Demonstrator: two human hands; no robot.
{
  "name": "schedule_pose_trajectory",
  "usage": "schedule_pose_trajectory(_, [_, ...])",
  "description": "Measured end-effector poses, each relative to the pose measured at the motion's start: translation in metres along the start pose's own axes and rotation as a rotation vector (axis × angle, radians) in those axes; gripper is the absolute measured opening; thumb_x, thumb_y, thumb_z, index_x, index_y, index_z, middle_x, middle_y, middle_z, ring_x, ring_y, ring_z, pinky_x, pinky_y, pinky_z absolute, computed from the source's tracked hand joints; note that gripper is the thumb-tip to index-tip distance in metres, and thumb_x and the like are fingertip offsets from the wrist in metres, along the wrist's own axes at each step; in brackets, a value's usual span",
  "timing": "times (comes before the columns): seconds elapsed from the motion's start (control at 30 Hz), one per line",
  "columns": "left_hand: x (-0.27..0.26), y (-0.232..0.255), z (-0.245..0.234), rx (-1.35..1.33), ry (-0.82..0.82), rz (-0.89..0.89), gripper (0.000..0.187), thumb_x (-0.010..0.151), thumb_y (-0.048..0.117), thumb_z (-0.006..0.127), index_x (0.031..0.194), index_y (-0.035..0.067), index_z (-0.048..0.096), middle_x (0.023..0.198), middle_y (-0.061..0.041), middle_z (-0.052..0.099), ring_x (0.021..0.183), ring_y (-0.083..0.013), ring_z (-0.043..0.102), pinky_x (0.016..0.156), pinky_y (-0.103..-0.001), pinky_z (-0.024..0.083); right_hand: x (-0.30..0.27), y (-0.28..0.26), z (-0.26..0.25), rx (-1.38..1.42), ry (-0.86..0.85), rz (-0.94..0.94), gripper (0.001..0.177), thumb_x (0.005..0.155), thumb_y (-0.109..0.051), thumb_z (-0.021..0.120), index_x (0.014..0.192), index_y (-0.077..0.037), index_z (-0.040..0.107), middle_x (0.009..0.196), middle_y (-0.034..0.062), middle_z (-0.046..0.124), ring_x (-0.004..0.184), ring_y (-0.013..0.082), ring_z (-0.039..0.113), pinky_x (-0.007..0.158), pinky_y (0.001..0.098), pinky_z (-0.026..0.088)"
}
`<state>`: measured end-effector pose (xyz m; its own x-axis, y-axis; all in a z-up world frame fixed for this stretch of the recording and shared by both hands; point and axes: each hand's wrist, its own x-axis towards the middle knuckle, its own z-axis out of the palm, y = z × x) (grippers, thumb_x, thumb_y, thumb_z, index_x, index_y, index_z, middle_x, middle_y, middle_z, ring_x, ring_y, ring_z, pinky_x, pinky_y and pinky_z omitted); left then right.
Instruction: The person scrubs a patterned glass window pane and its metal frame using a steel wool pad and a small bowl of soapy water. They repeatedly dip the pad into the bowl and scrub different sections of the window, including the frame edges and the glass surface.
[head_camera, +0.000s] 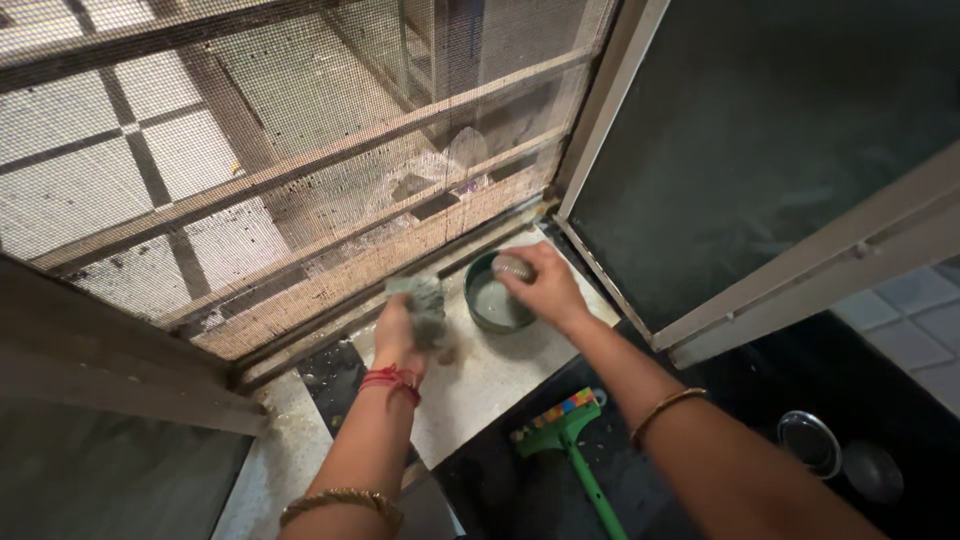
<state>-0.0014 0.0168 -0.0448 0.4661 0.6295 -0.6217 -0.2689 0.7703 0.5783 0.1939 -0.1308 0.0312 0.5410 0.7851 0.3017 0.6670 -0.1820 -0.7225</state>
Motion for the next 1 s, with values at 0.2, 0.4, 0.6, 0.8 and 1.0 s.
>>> schedule_pose_trajectory(0.2, [-0.046, 0.019, 0.013, 0.001, 0.065, -0.066, 0.036, 0.095, 0.044, 0.052, 0.112, 0.014, 0.063, 0.093, -0.004, 0.070, 0.080, -0.0229, 0.068, 0.069, -0.047, 0.051, -0.016, -0.015, 0.009, -0.301, -0.217, -0.218, 0.034, 0.072, -0.015, 0.079, 0.106, -0.012, 0.074, 0.109, 0.0075, 0.073, 0.111, 0.0343, 0.059, 0.098, 0.0452, 0.049])
schedule_pose_trajectory(0.4, [-0.009, 0.006, 0.015, 0.337, 0.104, 0.189, 0.037, 0.090, 0.028, 0.057, 0.119, 0.007, 0.065, 0.099, -0.011, 0.071, 0.088, -0.0308, 0.068, 0.080, -0.049, 0.055, 0.000, -0.011, 0.000, -0.186, -0.089, -0.127, 0.030, 0.081, -0.021, 0.078, 0.107, -0.007, 0.072, 0.104, 0.0132, 0.074, 0.101, 0.0347, 0.066, 0.093, 0.0414, 0.052])
schedule_pose_trajectory(0.6, [-0.002, -0.020, 0.061, 0.895, 0.079, 0.717, 0.044, 0.089, 0.027, 0.054, 0.126, 0.007, 0.067, 0.117, -0.022, 0.073, 0.109, -0.0400, 0.069, 0.095, -0.047, 0.052, 0.014, 0.015, -0.007, 0.327, 0.257, 0.349, 0.028, 0.083, -0.024, 0.072, 0.104, -0.006, 0.073, 0.091, 0.0046, 0.075, 0.079, 0.0144, 0.069, 0.073, 0.0304, 0.055])
schedule_pose_trajectory(0.8, [-0.010, -0.040, 0.106, 1.032, -0.043, 0.645, 0.067, 0.098, 0.056, 0.056, 0.136, 0.000, 0.056, 0.129, -0.029, 0.064, 0.124, -0.0440, 0.059, 0.104, -0.047, 0.045, 0.009, 0.012, -0.018, 0.647, 0.320, 0.513, 0.027, 0.089, -0.026, 0.070, 0.097, -0.001, 0.076, 0.089, 0.0029, 0.073, 0.079, 0.0104, 0.065, 0.072, 0.0248, 0.051])
schedule_pose_trajectory(1.0, [-0.028, -0.012, 0.067, 0.915, -0.040, 0.721, 0.060, 0.097, 0.053, 0.053, 0.123, 0.001, 0.067, 0.116, -0.024, 0.072, 0.112, -0.0379, 0.068, 0.097, -0.043, 0.051, 0.007, -0.045, -0.019, 0.181, 0.361, 0.105, 0.029, 0.082, -0.024, 0.075, 0.102, -0.004, 0.068, 0.094, 0.0074, 0.074, 0.086, 0.0194, 0.071, 0.079, 0.0315, 0.054])
